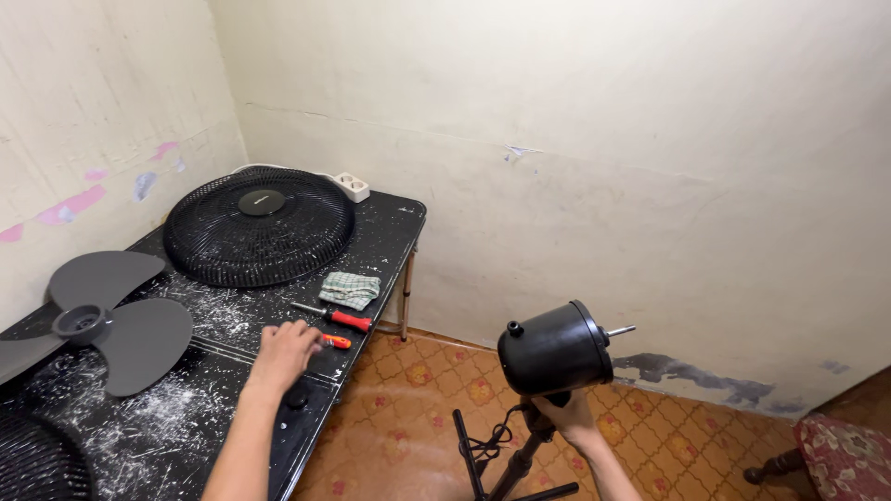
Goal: The person disassembles a standing fan by removing screws and components from the motor housing using a screwdriver. They place removed parts on a nearby table and continue to take apart the motor assembly.
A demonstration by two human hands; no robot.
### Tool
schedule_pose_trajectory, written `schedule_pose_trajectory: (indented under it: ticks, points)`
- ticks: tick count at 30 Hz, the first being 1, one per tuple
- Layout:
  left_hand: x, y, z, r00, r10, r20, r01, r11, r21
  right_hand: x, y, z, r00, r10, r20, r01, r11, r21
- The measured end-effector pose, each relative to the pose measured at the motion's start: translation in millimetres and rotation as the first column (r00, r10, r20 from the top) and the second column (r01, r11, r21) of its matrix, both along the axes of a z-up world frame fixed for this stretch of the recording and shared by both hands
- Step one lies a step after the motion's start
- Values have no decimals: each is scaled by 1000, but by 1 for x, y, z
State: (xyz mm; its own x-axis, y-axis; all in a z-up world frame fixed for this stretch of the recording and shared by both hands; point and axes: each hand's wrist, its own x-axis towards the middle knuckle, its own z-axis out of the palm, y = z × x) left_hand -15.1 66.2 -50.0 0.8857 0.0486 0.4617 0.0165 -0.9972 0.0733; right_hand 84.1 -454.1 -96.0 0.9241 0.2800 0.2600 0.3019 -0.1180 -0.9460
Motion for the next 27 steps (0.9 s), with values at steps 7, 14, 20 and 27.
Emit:
schedule_pose_trajectory:
  ticks: [7, 14, 20, 27]
  points:
    - [-5, -36, 81, 927, -69, 370, 221, 896, -385, 17, -10, -11, 997, -73, 7, 74, 994, -86]
    - [-7, -104, 105, 885, -25, 466, 329, 741, -585, 39, -29, -13, 997, -16, 75, 18, 999, -32]
    - [2, -185, 109, 805, -192, 562, 570, 513, -641, 31, -41, 5, 997, -75, 23, 79, 970, -229]
    - [13, -287, 95, 852, -309, 422, 523, 520, -675, 18, -44, 26, 994, 102, 36, -93, 975, -203]
